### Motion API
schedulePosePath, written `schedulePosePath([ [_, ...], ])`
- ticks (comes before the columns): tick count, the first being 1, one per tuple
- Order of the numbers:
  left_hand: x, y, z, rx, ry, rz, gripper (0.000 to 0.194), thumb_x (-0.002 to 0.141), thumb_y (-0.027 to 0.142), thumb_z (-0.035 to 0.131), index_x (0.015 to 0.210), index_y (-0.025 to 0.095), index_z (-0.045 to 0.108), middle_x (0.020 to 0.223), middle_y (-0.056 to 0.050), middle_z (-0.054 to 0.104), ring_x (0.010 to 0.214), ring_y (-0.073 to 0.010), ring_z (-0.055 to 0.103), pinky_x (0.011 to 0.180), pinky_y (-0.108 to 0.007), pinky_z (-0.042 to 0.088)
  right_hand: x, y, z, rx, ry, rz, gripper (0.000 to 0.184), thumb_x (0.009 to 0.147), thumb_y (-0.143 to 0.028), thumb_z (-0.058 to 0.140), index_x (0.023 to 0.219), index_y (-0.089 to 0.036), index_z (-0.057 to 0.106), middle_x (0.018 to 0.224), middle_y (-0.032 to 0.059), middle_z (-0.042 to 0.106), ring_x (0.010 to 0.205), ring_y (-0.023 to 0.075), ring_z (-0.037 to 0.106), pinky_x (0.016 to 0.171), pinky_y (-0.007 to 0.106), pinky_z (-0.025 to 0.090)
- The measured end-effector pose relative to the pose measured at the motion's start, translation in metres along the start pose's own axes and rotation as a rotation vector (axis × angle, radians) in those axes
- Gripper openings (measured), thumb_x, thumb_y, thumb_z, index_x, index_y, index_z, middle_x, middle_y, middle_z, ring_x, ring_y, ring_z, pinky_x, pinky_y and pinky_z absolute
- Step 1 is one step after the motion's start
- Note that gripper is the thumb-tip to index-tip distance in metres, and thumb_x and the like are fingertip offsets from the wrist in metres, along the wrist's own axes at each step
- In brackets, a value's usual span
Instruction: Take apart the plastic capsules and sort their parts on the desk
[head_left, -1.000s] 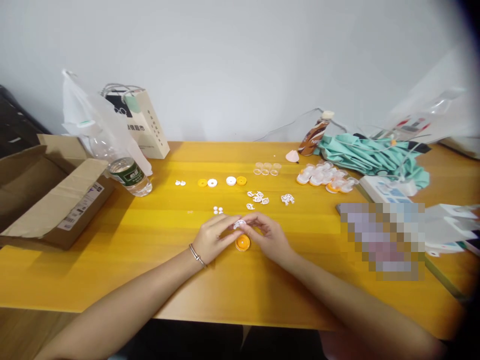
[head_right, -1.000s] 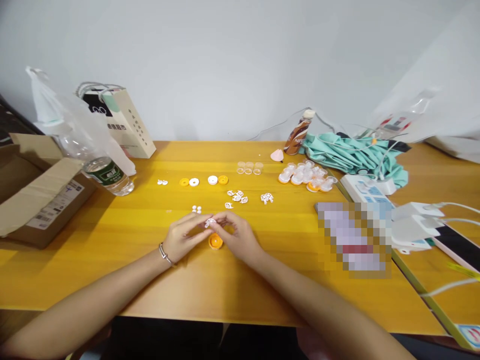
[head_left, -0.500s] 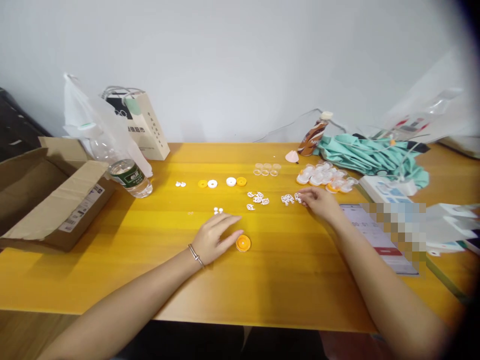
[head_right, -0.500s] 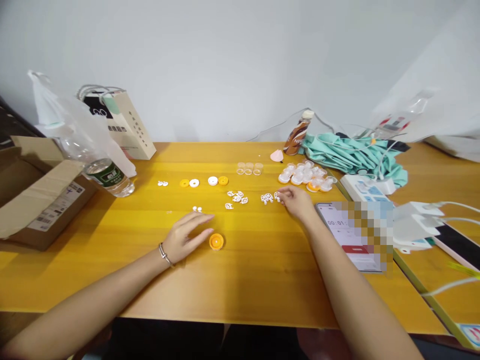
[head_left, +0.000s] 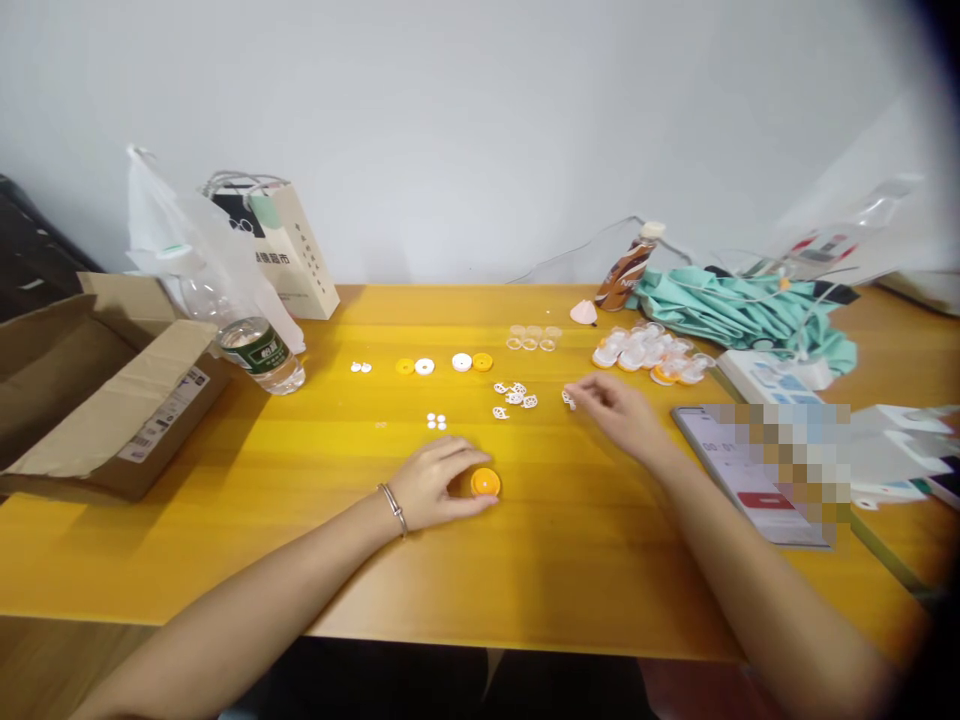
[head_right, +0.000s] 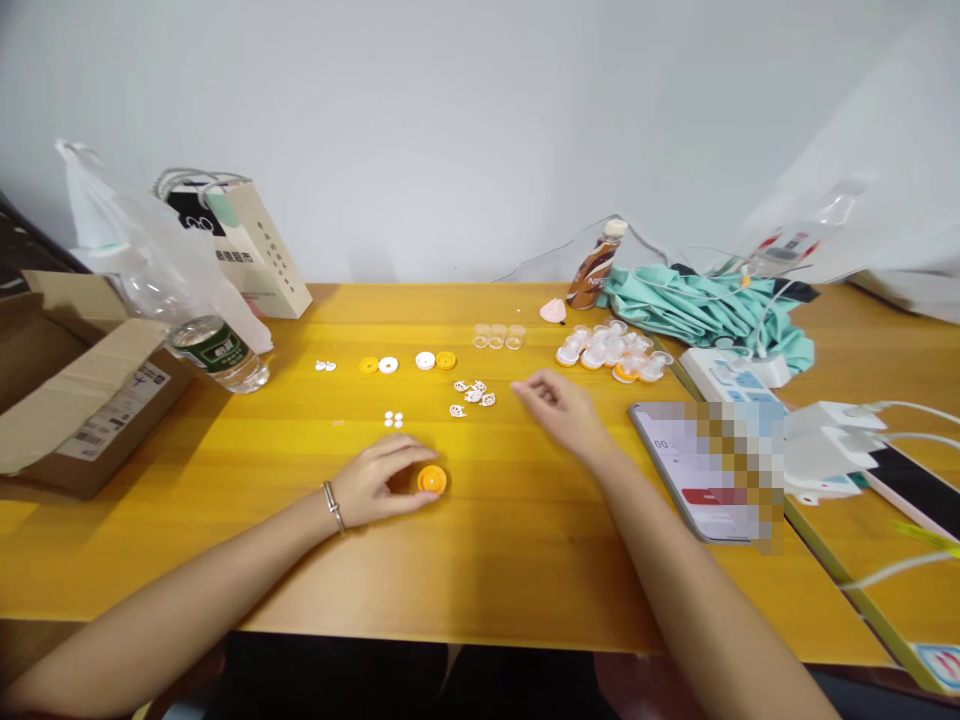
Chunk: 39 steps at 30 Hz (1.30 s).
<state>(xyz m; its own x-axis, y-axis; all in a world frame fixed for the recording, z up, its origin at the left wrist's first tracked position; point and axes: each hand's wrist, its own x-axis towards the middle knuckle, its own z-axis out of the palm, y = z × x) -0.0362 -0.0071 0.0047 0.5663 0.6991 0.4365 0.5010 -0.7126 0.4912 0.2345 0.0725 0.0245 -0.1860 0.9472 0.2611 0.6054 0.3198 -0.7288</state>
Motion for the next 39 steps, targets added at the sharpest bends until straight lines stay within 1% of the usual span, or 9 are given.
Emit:
schedulePosePath([
  [3,0.0,0.0,0.001,-0.003,-0.056,-0.008,0.041,0.073,0.044,0.061,0.104,0.017,0.055,0.09,-0.007,0.06,0.083,-0.0175,0.057,0.076,-0.031,0.048,-0.017,-0.027,0.017,0.022,-0.338,-0.157,0.031,0.073,-0.049,0.059,0.081,-0.02,0.056,0.066,-0.001,0.055,0.059,0.0133,0.048,0.054,0.025,0.039],
  [5,0.0,-0.001,0.001,-0.004,-0.087,-0.023,0.036,0.073,0.041,0.061,0.1,0.017,0.056,0.088,-0.006,0.06,0.081,-0.0167,0.056,0.074,-0.029,0.047,-0.029,-0.039,0.03,0.029,-0.465,-0.272,0.038,0.065,-0.05,0.066,0.086,-0.02,0.056,0.074,-0.0001,0.055,0.067,0.0148,0.05,0.061,0.026,0.042],
  [7,0.0,-0.002,0.002,-0.011,-0.109,-0.036,0.03,0.075,0.038,0.06,0.097,0.017,0.056,0.085,-0.005,0.059,0.077,-0.0156,0.055,0.071,-0.027,0.046,-0.038,-0.047,0.043,0.01,-0.529,-0.347,0.042,0.062,-0.049,0.07,0.089,-0.021,0.055,0.081,0.0012,0.056,0.074,0.0162,0.051,0.067,0.028,0.042],
  [10,-0.001,-0.004,0.002,-0.035,-0.114,-0.058,0.029,0.076,0.04,0.059,0.094,0.018,0.056,0.081,-0.003,0.057,0.072,-0.014,0.054,0.067,-0.025,0.045,-0.044,-0.049,0.059,-0.029,-0.528,-0.38,0.039,0.062,-0.047,0.071,0.086,-0.021,0.054,0.082,0.0019,0.056,0.077,0.0171,0.051,0.069,0.029,0.041],
  [13,-0.002,-0.005,0.003,-0.086,-0.112,-0.095,0.033,0.075,0.045,0.06,0.094,0.018,0.056,0.079,-0.002,0.057,0.071,-0.0131,0.053,0.065,-0.023,0.044,-0.044,-0.048,0.065,-0.027,-0.507,-0.374,0.034,0.065,-0.044,0.07,0.084,-0.021,0.053,0.08,0.0014,0.055,0.075,0.0164,0.051,0.067,0.028,0.041],
  [22,-0.002,-0.004,0.005,-0.151,-0.12,-0.147,0.04,0.069,0.046,0.066,0.095,0.018,0.055,0.082,-0.002,0.057,0.074,-0.0133,0.053,0.067,-0.024,0.044,-0.044,-0.046,0.064,0.024,-0.51,-0.353,0.022,0.071,-0.036,0.066,0.079,-0.02,0.052,0.078,0.0007,0.054,0.072,0.0143,0.05,0.065,0.026,0.04],
  [30,-0.001,-0.006,0.004,-0.162,-0.117,-0.19,0.039,0.068,0.042,0.069,0.093,0.017,0.054,0.082,-0.002,0.055,0.074,-0.0136,0.051,0.067,-0.024,0.043,-0.045,-0.052,0.06,0.037,-0.52,-0.343,0.022,0.069,-0.027,0.065,0.088,-0.021,0.055,0.08,0.0008,0.055,0.075,0.0149,0.051,0.067,0.027,0.041],
  [34,-0.001,-0.006,0.009,-0.129,-0.111,-0.181,0.032,0.07,0.039,0.067,0.088,0.017,0.053,0.08,-0.001,0.052,0.071,-0.0131,0.048,0.065,-0.023,0.041,-0.045,-0.053,0.058,0.061,-0.516,-0.302,0.021,0.07,-0.032,0.065,0.086,-0.021,0.057,0.078,0.0002,0.056,0.071,0.0143,0.051,0.064,0.026,0.041],
  [39,0.0,-0.005,0.012,-0.096,-0.111,-0.22,0.025,0.072,0.033,0.064,0.087,0.017,0.052,0.079,-0.001,0.05,0.072,-0.013,0.047,0.065,-0.023,0.04,-0.045,-0.048,0.065,0.059,-0.478,-0.255,0.026,0.07,-0.041,0.066,0.081,-0.019,0.057,0.071,0.0,0.055,0.065,0.013,0.049,0.059,0.025,0.041],
])
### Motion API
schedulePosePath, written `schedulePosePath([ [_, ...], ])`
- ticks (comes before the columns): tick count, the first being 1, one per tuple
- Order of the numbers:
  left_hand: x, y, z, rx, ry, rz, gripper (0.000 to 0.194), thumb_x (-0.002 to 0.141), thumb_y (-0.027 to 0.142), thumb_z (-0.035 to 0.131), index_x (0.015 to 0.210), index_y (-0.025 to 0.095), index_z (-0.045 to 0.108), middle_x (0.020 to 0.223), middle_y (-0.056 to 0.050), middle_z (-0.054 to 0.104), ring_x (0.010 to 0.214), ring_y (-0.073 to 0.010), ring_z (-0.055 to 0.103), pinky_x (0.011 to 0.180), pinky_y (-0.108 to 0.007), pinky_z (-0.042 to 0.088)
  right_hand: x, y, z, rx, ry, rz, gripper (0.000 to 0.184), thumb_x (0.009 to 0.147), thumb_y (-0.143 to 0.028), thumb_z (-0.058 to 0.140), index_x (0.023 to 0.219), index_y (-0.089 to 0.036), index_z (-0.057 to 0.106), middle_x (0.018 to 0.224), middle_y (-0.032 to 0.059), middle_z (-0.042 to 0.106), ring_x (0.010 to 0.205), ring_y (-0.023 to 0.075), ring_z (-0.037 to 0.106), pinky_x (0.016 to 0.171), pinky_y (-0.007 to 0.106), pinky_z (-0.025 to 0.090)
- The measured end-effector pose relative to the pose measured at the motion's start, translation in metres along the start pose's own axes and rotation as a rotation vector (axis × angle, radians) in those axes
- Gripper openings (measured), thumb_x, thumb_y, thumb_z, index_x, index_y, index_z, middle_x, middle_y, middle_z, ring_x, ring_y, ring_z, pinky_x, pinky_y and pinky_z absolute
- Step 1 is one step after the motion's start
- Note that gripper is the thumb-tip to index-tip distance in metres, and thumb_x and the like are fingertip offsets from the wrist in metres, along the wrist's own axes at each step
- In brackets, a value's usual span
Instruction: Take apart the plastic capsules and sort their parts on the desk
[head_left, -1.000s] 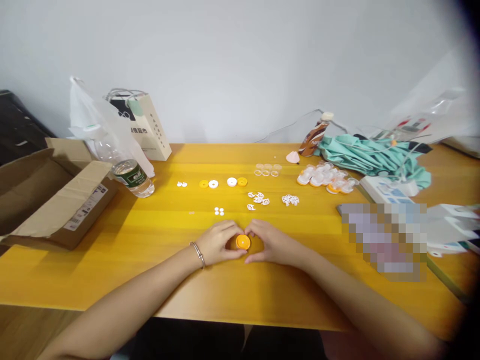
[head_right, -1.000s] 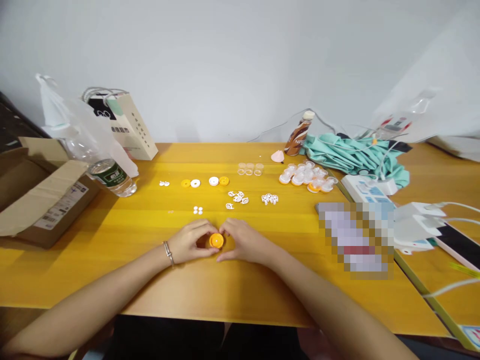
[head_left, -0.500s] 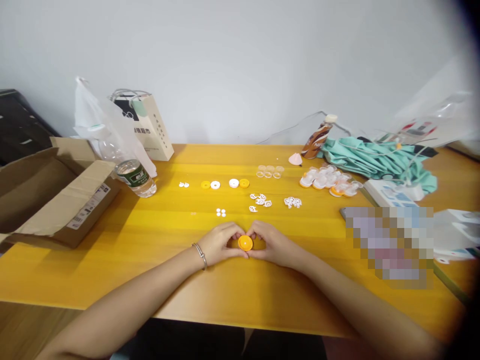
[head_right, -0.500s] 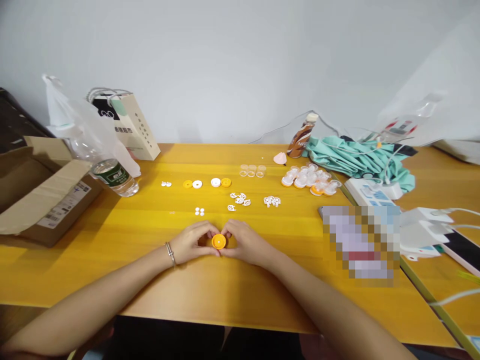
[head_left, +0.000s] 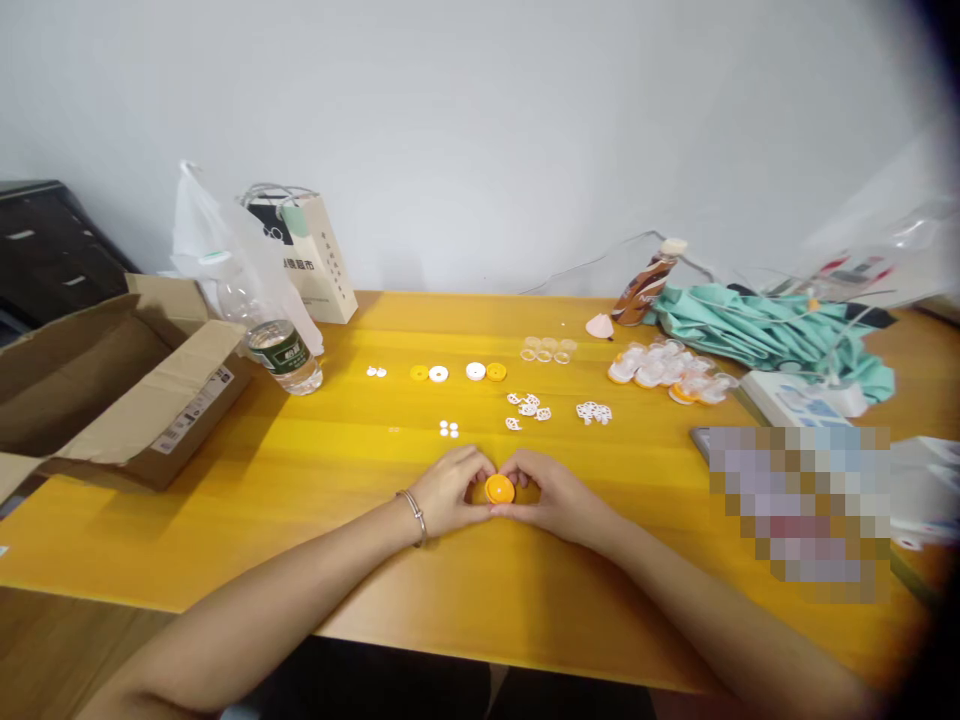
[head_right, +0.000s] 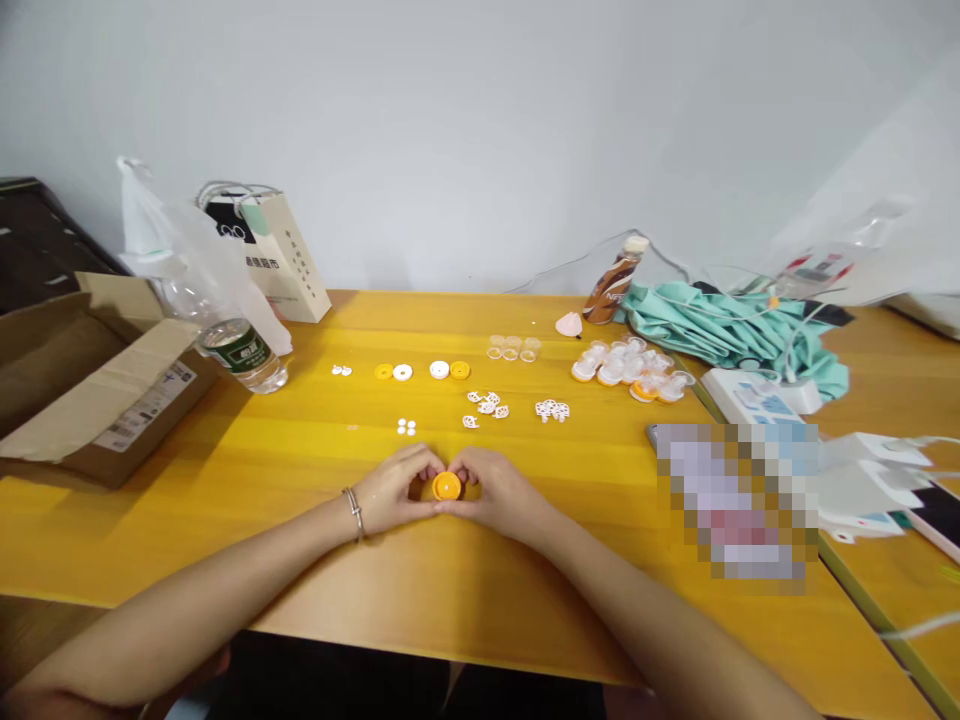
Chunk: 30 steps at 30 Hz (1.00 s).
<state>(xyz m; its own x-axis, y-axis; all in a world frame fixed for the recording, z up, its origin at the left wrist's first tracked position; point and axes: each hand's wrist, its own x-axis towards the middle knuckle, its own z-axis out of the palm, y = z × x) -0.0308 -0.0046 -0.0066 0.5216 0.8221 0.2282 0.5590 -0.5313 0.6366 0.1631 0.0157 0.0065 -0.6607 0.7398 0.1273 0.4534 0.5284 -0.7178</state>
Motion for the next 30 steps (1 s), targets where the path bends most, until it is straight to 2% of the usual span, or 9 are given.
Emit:
schedulePosePath([
  [4,0.002,0.0,0.0,-0.022,-0.009,-0.011,0.024,0.068,0.026,0.065,0.086,0.017,0.052,0.077,0.0,0.049,0.069,-0.0121,0.046,0.064,-0.022,0.039,-0.002,-0.001,0.002,-0.005,0.076,-0.047,0.018,0.072,-0.034,0.063,0.08,-0.019,0.056,0.069,0.0003,0.056,0.063,0.0128,0.05,0.058,0.025,0.043],
  [8,0.002,-0.002,0.001,-0.047,0.002,-0.021,0.024,0.066,0.026,0.066,0.084,0.017,0.052,0.077,0.001,0.049,0.069,-0.0118,0.046,0.064,-0.022,0.039,0.0,-0.001,-0.007,0.0,0.244,-0.095,0.015,0.073,-0.028,0.06,0.085,-0.02,0.055,0.076,0.0019,0.06,0.066,0.014,0.053,0.061,0.027,0.045],
  [11,0.001,-0.002,0.001,-0.062,-0.003,-0.017,0.025,0.067,0.024,0.066,0.087,0.018,0.053,0.08,0.0,0.05,0.073,-0.0127,0.048,0.067,-0.023,0.04,0.015,0.008,-0.018,-0.073,0.401,-0.071,0.02,0.075,-0.028,0.058,0.093,-0.019,0.058,0.087,0.0053,0.062,0.074,0.0163,0.056,0.066,0.03,0.047],
  [13,0.001,-0.002,0.0,-0.066,-0.003,-0.008,0.025,0.067,0.024,0.066,0.087,0.018,0.053,0.08,-0.001,0.05,0.074,-0.013,0.048,0.068,-0.024,0.04,0.033,0.019,-0.027,-0.132,0.459,-0.015,0.023,0.075,-0.029,0.058,0.095,-0.019,0.06,0.089,0.0062,0.063,0.075,0.0172,0.057,0.068,0.032,0.048],
  [17,0.001,-0.003,0.001,-0.064,0.012,0.02,0.026,0.067,0.025,0.066,0.088,0.017,0.053,0.081,-0.001,0.05,0.074,-0.0133,0.048,0.069,-0.024,0.041,0.08,0.04,-0.042,-0.194,0.48,0.089,0.038,0.072,-0.028,0.06,0.107,-0.015,0.057,0.093,0.0085,0.065,0.085,0.0206,0.06,0.077,0.036,0.048],
  [21,0.001,-0.005,0.002,-0.064,0.012,0.026,0.026,0.067,0.026,0.066,0.088,0.017,0.054,0.081,-0.002,0.05,0.073,-0.0133,0.047,0.069,-0.024,0.041,0.117,0.053,-0.045,-0.224,0.48,0.154,0.046,0.071,-0.027,0.061,0.113,-0.012,0.053,0.099,0.0115,0.065,0.094,0.023,0.06,0.085,0.038,0.046],
  [24,0.002,-0.006,0.002,-0.06,0.006,0.023,0.026,0.067,0.027,0.067,0.088,0.018,0.054,0.081,-0.002,0.05,0.074,-0.0137,0.047,0.07,-0.025,0.041,0.127,0.059,-0.041,-0.248,0.451,0.182,0.047,0.071,-0.027,0.061,0.115,-0.012,0.052,0.1,0.0117,0.066,0.095,0.0241,0.061,0.088,0.04,0.044],
  [30,0.002,-0.006,0.003,-0.063,0.005,0.021,0.026,0.067,0.027,0.066,0.089,0.018,0.054,0.081,-0.002,0.05,0.074,-0.0136,0.047,0.069,-0.024,0.04,0.122,0.066,-0.036,-0.214,0.451,0.172,0.047,0.072,-0.031,0.061,0.115,-0.014,0.051,0.106,0.0118,0.064,0.101,0.0235,0.059,0.089,0.039,0.044],
])
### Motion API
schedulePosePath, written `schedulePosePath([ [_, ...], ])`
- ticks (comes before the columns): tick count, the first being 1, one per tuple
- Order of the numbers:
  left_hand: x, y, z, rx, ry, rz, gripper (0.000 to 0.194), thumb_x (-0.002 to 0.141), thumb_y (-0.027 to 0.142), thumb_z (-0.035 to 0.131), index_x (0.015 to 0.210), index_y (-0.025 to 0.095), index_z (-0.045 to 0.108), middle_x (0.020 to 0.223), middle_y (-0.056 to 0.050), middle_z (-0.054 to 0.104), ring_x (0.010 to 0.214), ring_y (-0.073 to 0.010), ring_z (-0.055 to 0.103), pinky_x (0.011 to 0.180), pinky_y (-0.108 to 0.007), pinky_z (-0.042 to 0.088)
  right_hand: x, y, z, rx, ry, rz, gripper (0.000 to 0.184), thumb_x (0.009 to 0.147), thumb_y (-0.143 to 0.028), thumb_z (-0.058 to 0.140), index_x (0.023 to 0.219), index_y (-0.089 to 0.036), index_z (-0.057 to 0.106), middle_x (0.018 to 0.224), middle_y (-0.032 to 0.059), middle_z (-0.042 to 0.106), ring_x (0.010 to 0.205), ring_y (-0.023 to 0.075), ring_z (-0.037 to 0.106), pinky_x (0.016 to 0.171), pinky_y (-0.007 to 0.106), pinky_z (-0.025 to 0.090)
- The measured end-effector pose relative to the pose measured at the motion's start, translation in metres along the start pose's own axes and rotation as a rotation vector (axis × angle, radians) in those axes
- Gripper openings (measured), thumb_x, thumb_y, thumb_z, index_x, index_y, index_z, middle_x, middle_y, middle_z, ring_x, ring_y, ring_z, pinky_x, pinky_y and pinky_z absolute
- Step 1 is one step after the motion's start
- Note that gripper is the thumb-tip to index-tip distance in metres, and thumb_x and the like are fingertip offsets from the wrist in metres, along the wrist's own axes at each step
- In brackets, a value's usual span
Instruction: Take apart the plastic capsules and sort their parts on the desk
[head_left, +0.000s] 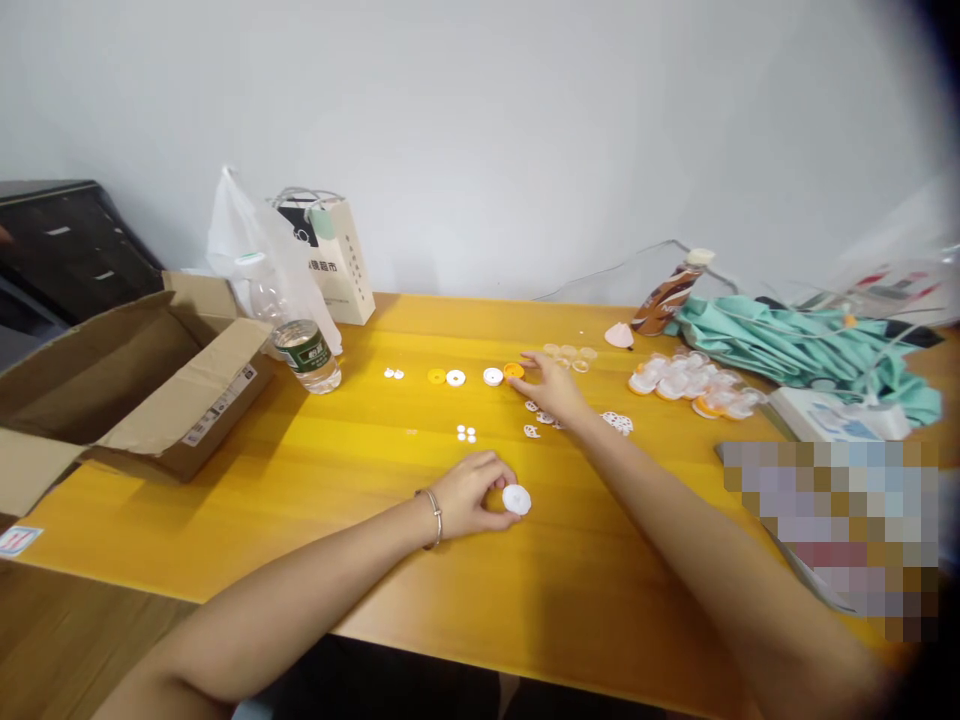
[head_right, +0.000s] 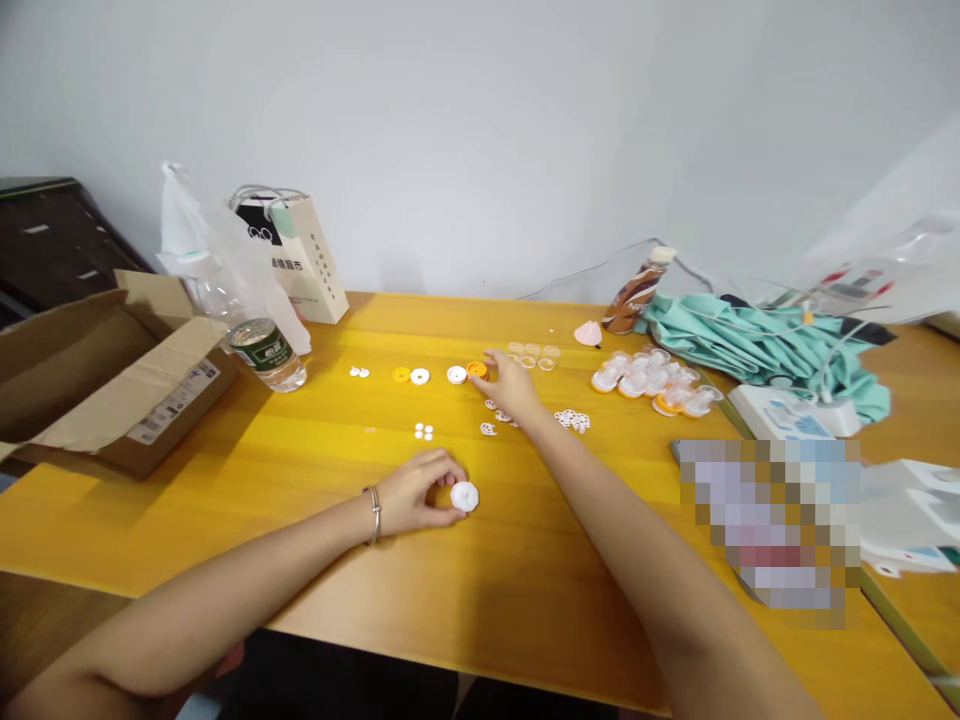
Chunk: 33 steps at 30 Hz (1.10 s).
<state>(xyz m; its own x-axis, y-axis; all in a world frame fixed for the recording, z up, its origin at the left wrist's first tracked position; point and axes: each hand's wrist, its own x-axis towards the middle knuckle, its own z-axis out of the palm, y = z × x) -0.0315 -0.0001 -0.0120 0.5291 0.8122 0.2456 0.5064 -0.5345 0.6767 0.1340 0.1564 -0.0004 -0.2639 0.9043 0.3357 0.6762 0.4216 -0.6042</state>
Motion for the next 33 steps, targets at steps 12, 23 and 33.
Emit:
schedulePosePath([
  [12,0.001,0.003,-0.002,-0.002,-0.007,0.008,0.026,0.068,0.027,0.066,0.089,0.018,0.053,0.08,-0.001,0.05,0.073,-0.0133,0.048,0.069,-0.024,0.041,0.006,-0.005,0.005,0.003,0.053,-0.015,0.042,0.07,-0.029,0.062,0.109,-0.017,0.053,0.101,0.0089,0.065,0.096,0.0223,0.061,0.086,0.039,0.045],
  [23,0.0,0.001,-0.001,-0.001,-0.01,0.009,0.027,0.068,0.027,0.066,0.09,0.018,0.053,0.082,-0.002,0.05,0.075,-0.014,0.049,0.07,-0.025,0.041,0.005,-0.023,0.018,0.042,0.084,-0.069,0.043,0.07,-0.033,0.064,0.109,-0.017,0.054,0.113,0.011,0.06,0.106,0.0238,0.055,0.094,0.042,0.039],
  [33,-0.002,0.006,-0.005,0.038,-0.041,0.006,0.025,0.072,0.025,0.062,0.093,0.016,0.053,0.083,-0.002,0.05,0.077,-0.0144,0.049,0.071,-0.025,0.041,-0.111,-0.033,-0.036,0.233,-0.214,-0.235,0.027,0.079,-0.033,0.056,0.101,-0.019,0.053,0.095,0.0055,0.06,0.088,0.0177,0.057,0.08,0.033,0.047],
])
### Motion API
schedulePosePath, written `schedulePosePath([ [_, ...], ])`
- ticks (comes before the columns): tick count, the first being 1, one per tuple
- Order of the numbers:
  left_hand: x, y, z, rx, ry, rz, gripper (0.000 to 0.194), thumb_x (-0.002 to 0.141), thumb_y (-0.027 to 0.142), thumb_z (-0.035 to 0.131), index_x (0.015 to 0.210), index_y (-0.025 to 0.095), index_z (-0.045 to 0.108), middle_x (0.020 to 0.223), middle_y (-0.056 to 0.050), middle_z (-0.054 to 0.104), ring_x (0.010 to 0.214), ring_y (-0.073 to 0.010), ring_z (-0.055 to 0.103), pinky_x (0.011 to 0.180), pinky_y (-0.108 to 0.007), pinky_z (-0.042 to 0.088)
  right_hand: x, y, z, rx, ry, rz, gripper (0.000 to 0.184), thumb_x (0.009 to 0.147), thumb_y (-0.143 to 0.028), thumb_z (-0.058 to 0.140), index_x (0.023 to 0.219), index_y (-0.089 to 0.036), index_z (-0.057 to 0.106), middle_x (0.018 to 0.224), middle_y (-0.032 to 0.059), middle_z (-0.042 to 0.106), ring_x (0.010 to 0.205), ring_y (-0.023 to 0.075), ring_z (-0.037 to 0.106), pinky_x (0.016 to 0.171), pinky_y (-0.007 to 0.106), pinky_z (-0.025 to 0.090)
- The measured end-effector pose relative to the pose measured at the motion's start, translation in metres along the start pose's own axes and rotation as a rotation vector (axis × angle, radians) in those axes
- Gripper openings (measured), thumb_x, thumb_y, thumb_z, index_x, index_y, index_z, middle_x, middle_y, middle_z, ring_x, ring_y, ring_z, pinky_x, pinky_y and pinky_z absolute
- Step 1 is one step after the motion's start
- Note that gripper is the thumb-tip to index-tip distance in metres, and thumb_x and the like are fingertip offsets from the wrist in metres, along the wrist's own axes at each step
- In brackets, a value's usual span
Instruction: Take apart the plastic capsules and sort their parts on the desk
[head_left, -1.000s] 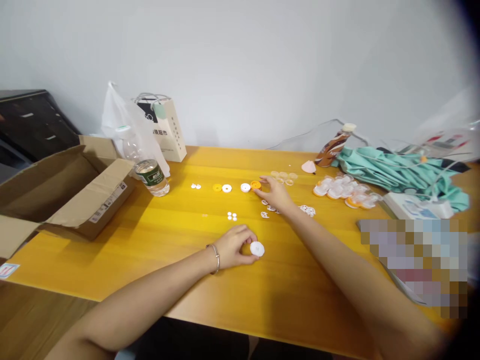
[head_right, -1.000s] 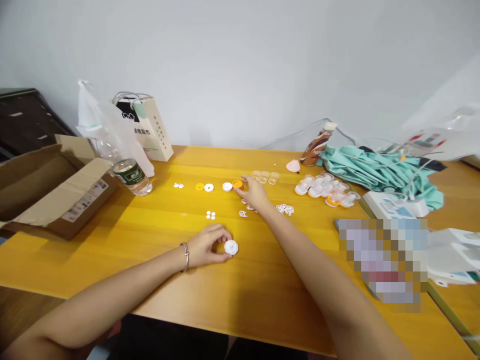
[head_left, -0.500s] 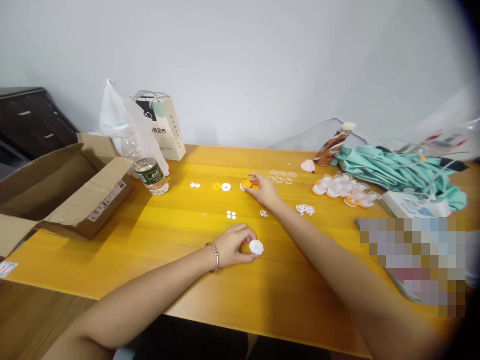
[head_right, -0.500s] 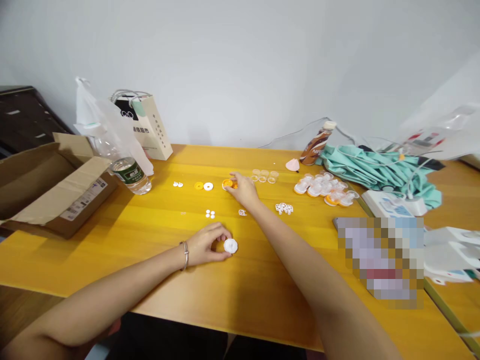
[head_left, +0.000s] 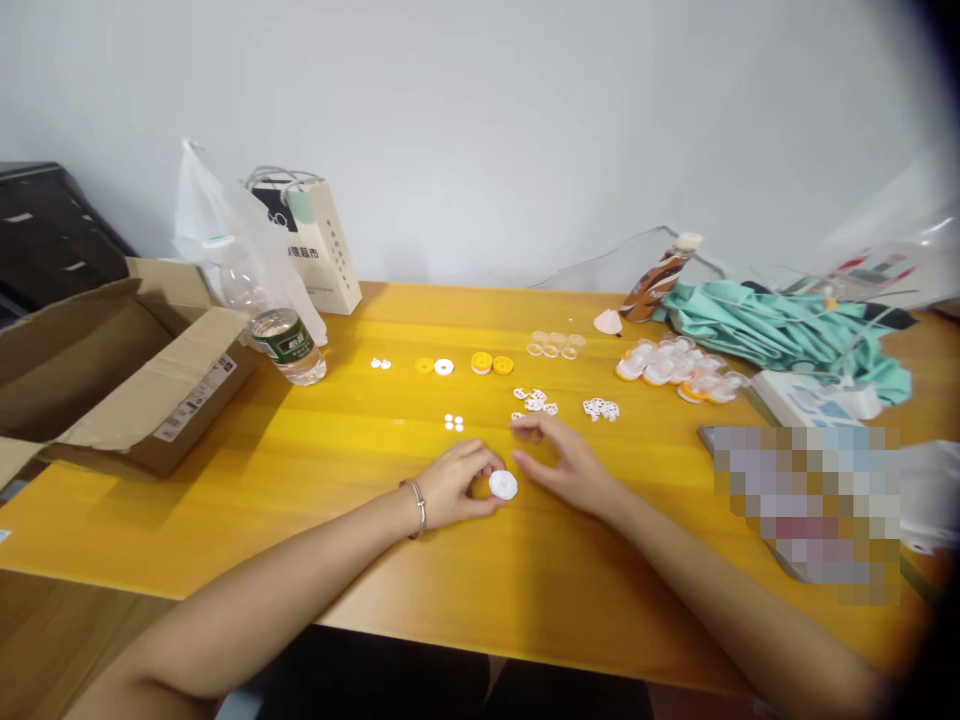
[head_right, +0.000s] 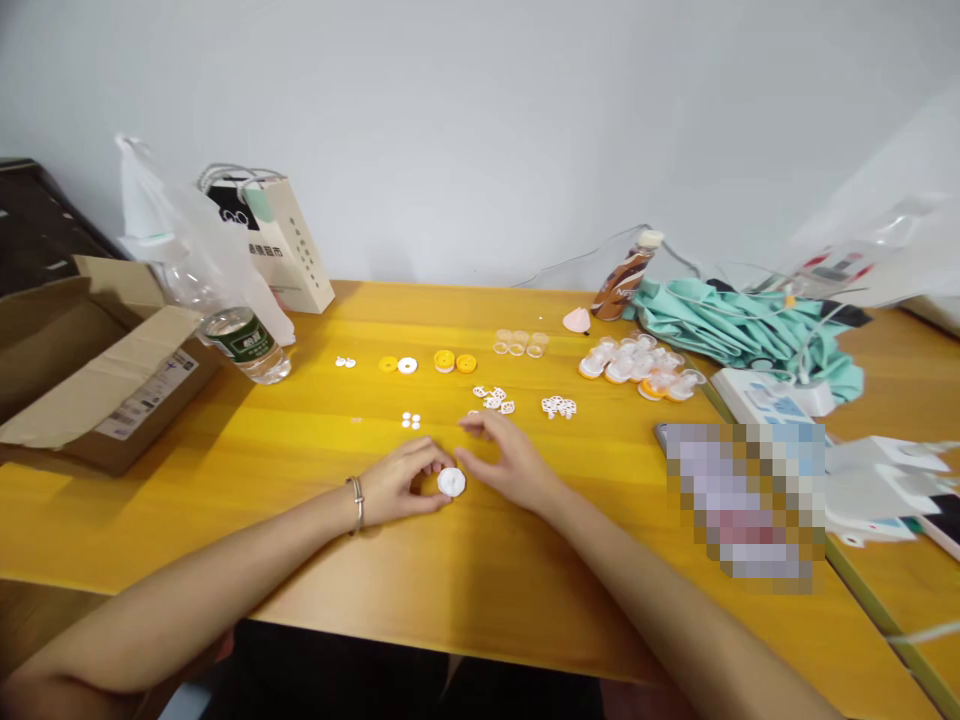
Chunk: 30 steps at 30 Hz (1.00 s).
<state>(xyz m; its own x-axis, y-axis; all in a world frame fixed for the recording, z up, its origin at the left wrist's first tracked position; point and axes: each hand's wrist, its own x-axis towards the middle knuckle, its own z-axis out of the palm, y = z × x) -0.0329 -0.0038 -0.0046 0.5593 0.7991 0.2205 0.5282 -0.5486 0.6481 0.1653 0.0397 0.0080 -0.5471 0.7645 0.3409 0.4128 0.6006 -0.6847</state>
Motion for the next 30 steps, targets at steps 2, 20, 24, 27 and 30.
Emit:
schedulePosePath([
  [2,-0.001,0.0,0.0,0.0,0.001,0.008,0.025,0.073,0.025,0.061,0.095,0.017,0.053,0.084,-0.003,0.051,0.078,-0.0147,0.05,0.073,-0.026,0.041,-0.017,-0.005,-0.001,0.01,-0.124,0.005,0.038,0.072,-0.037,0.064,0.104,-0.02,0.051,0.095,0.0054,0.058,0.087,0.018,0.055,0.078,0.033,0.047],
  [20,-0.002,0.003,0.002,-0.146,0.044,-0.014,0.016,0.08,0.027,0.058,0.091,0.016,0.059,0.089,-0.006,0.059,0.077,-0.0128,0.056,0.07,-0.024,0.046,-0.028,-0.003,0.023,-0.183,-0.088,0.029,0.031,0.067,-0.045,0.068,0.076,-0.02,0.053,0.08,0.0039,0.055,0.076,0.0189,0.053,0.066,0.03,0.041],
  [24,0.0,0.005,0.004,-0.204,0.065,-0.104,0.013,0.078,0.027,0.06,0.084,0.015,0.062,0.084,-0.004,0.057,0.069,-0.0102,0.055,0.064,-0.021,0.046,-0.028,-0.003,0.025,-0.217,-0.083,0.024,0.031,0.069,-0.045,0.066,0.075,-0.02,0.051,0.079,0.0042,0.055,0.076,0.0191,0.053,0.066,0.03,0.04],
  [27,0.002,0.008,0.005,-0.2,0.065,-0.238,0.011,0.074,0.025,0.063,0.077,0.015,0.063,0.078,-0.002,0.056,0.061,-0.0083,0.052,0.058,-0.02,0.044,-0.028,-0.005,0.025,-0.241,-0.092,0.002,0.029,0.07,-0.045,0.065,0.074,-0.02,0.05,0.078,0.0036,0.056,0.075,0.0188,0.053,0.066,0.03,0.04],
  [30,0.005,0.01,0.005,-0.165,0.043,-0.304,0.007,0.071,0.021,0.064,0.072,0.014,0.062,0.074,-0.001,0.054,0.058,-0.0074,0.05,0.055,-0.019,0.043,-0.028,-0.008,0.024,-0.256,-0.109,-0.004,0.03,0.071,-0.046,0.065,0.074,-0.021,0.051,0.077,0.0034,0.056,0.075,0.0188,0.053,0.066,0.03,0.039],
])
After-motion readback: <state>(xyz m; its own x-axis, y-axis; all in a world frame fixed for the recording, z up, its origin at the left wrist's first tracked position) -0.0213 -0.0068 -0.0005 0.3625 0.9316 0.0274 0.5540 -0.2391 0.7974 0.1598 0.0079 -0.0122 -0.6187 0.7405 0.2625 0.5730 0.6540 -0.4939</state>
